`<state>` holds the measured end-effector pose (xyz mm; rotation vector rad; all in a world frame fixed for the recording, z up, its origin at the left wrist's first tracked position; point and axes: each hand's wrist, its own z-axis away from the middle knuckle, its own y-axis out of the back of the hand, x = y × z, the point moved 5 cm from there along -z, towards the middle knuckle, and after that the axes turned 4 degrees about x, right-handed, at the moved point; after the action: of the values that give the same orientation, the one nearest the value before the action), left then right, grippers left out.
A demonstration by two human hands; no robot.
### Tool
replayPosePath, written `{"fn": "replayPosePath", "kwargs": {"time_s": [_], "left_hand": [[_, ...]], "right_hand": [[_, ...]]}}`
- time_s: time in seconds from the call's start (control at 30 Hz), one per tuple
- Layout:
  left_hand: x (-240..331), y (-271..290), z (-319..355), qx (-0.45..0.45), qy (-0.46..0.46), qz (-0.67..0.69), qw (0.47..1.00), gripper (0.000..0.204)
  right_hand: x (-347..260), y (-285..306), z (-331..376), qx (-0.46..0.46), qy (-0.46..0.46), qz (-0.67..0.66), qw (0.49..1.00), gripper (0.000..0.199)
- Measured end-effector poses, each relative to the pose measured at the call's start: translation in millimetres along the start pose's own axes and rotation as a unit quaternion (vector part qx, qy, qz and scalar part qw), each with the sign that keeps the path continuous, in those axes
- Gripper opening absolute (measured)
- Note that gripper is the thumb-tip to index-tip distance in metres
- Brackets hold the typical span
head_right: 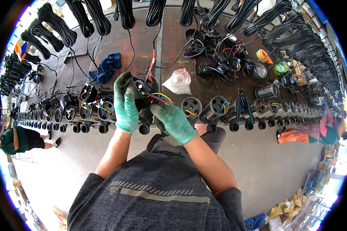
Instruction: The person assembles cylindrical electrical components at a workbench, inserting and securing wires into the units using both hands. They repeatedly pick up components, route wires, and place the assembled units into a row of holders along the bench.
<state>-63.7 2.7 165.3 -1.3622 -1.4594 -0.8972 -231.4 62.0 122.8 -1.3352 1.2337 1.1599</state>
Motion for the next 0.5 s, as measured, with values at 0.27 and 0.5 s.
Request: {"fn": "replayPosePath", "kwargs": {"time_s": [0.27,0.5], "left_hand": [[17,4,6,-0.024,-0.144,-0.151,0.978,0.046],[5,-6,17,-0.080,-0.100,-0.112,0.985,0.047]], "right_hand": [[-29,-15,-4,-0.008,-0.175,-0.054,0.983,0.034],[-38,13,26,-0.068,-0.160,-0.174,0.969,0.050]]}}
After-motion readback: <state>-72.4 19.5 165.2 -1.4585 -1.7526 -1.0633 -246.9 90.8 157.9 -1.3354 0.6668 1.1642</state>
